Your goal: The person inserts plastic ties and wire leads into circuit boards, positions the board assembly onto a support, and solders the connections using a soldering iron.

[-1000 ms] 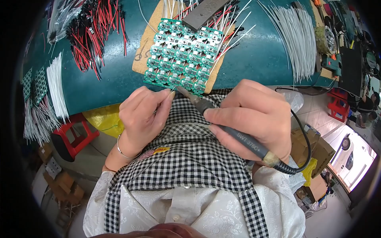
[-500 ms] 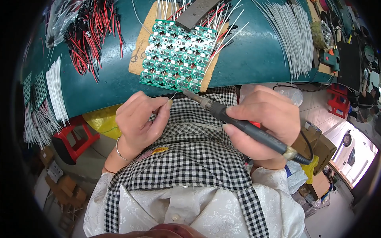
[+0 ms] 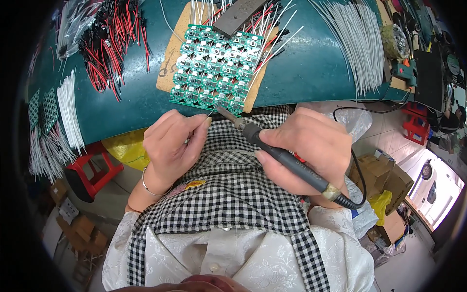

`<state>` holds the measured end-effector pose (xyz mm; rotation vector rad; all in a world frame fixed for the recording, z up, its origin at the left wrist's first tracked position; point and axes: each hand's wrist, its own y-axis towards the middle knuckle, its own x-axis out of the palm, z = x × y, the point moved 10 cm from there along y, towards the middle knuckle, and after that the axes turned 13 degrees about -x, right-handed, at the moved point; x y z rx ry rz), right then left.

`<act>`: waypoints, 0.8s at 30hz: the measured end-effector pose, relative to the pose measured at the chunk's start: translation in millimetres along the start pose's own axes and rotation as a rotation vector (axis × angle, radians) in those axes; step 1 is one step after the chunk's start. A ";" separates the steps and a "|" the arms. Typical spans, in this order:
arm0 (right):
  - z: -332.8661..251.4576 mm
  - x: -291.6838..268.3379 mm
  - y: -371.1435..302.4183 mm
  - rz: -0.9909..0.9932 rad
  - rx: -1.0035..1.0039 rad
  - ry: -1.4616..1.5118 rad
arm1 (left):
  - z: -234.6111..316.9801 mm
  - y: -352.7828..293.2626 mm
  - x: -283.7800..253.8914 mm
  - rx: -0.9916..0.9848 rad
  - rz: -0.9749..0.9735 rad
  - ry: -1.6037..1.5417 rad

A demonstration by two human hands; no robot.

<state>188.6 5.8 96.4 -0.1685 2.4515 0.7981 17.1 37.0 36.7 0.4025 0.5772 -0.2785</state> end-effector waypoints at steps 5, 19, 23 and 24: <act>-7.3 4.8 2.2 -0.063 -0.018 -0.039 | 0.4 2.5 2.0 -0.007 -0.013 0.027; -8.4 -0.5 6.1 -0.073 -0.017 -0.020 | -2.7 2.5 -7.3 -0.076 0.014 -0.045; -2.7 -20.8 -2.7 0.075 0.004 0.036 | 3.1 2.8 -7.4 0.028 0.029 -0.095; -1.3 -22.1 -2.4 0.059 0.018 0.034 | 5.7 2.5 -7.3 0.031 0.026 -0.098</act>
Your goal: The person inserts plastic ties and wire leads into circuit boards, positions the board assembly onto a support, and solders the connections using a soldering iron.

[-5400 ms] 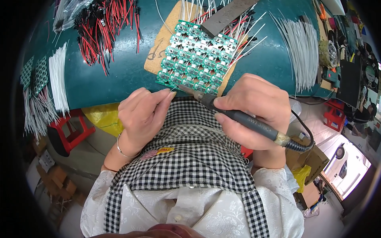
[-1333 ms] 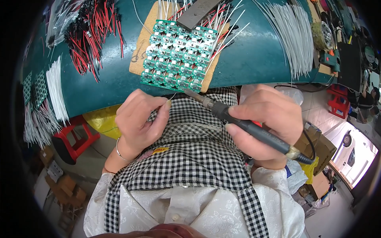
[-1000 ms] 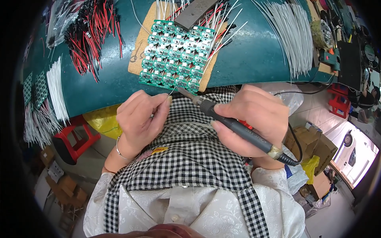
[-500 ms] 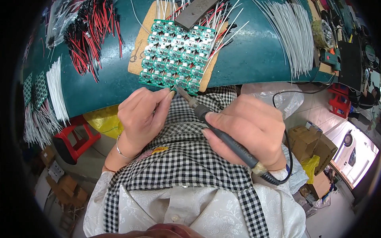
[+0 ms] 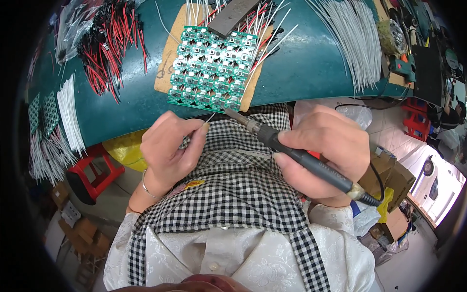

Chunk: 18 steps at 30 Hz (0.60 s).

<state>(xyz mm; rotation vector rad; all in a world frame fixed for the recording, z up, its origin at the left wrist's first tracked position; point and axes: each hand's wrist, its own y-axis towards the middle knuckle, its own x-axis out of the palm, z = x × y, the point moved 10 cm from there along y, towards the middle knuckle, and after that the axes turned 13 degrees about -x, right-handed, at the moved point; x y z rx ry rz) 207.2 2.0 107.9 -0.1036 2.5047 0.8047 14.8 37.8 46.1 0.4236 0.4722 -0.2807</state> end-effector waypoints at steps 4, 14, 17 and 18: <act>5.0 5.9 0.2 -0.013 -0.006 0.032 | 1.1 -1.0 9.1 -0.043 -0.077 0.085; 10.5 18.7 3.2 -0.051 -0.011 0.043 | -3.1 -2.2 9.1 -0.035 -0.040 0.110; 10.1 19.9 2.2 -0.070 0.001 0.036 | -5.2 -2.6 10.3 -0.048 -0.054 0.110; 10.0 17.5 1.8 -0.051 0.005 0.031 | -4.0 -2.9 8.8 -0.049 -0.054 0.110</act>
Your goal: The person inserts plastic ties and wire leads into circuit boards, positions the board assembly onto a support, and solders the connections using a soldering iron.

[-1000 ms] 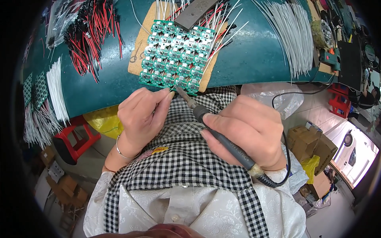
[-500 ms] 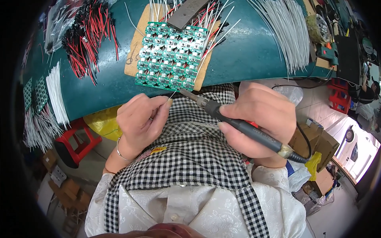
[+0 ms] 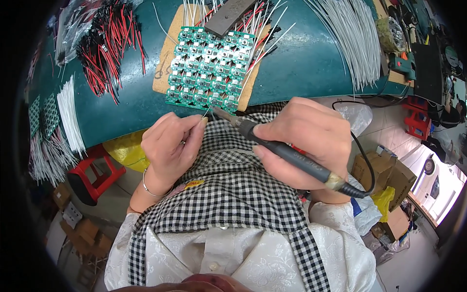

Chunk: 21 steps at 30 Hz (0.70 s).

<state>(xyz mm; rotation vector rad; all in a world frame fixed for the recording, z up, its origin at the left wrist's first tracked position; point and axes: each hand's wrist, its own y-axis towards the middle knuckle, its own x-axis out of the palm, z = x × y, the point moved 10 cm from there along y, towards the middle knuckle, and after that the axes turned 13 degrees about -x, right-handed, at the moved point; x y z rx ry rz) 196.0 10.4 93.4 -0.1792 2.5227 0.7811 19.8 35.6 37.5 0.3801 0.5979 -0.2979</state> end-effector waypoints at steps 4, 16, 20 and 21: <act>1.4 -18.4 -0.7 0.094 0.001 0.065 | 4.7 -0.3 -4.3 0.008 -0.002 -0.036; 8.3 -9.2 1.9 0.038 0.007 0.098 | 5.7 1.8 5.7 0.044 -0.011 -0.056; 2.8 -1.0 7.6 -0.133 0.007 0.062 | 4.2 1.2 8.7 0.046 0.003 -0.050; 0.5 -2.3 9.5 -0.132 0.008 0.062 | 4.8 1.9 9.3 0.046 0.002 -0.050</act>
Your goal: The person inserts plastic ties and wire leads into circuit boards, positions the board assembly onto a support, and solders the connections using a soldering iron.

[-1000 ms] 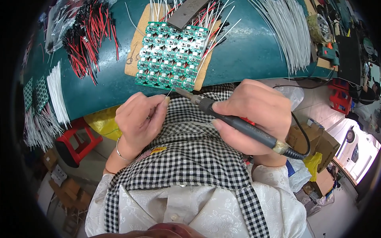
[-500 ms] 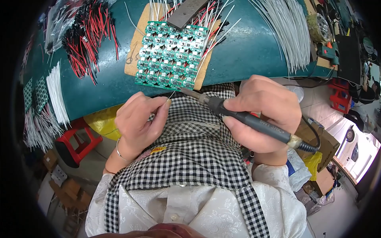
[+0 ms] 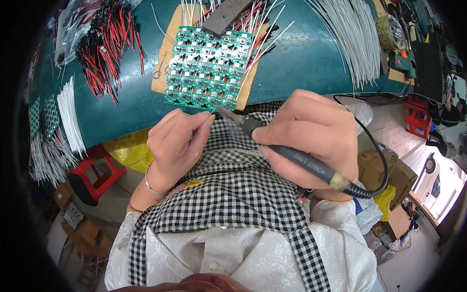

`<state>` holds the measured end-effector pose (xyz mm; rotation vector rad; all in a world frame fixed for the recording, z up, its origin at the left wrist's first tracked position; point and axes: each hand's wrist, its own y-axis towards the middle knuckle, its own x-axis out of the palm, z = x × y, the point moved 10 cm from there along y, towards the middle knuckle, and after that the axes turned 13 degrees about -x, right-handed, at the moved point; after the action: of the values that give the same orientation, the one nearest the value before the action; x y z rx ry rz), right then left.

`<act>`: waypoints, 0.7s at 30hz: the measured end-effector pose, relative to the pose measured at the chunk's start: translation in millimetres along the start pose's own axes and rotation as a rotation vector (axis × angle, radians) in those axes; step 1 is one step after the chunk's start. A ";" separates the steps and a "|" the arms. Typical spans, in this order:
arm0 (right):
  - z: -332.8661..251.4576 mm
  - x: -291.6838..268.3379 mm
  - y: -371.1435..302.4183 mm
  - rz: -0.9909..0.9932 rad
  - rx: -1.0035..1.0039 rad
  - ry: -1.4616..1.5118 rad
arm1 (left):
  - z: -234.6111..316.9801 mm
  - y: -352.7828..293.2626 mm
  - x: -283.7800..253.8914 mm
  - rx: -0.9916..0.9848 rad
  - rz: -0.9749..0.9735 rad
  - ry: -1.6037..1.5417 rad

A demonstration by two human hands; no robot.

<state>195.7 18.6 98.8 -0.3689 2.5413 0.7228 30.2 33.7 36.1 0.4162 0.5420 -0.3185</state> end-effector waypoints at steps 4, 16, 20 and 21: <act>-5.5 5.4 3.9 -0.067 -0.001 -0.066 | -1.4 1.5 -0.9 -0.012 0.016 0.025; -7.8 -25.1 -20.9 0.202 -0.007 -0.033 | 4.5 1.0 -11.5 -0.003 -0.005 -0.075; -5.4 -18.3 -27.7 0.205 0.006 -0.065 | 7.1 -0.2 -2.1 0.010 -0.062 -0.008; -4.3 -17.3 -29.1 0.203 0.018 -0.081 | 7.1 0.5 -1.0 0.012 -0.063 -0.009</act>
<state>219.8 -5.6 98.5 -0.0741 2.5295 0.7718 32.6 31.0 42.3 0.4093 0.5454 -0.3840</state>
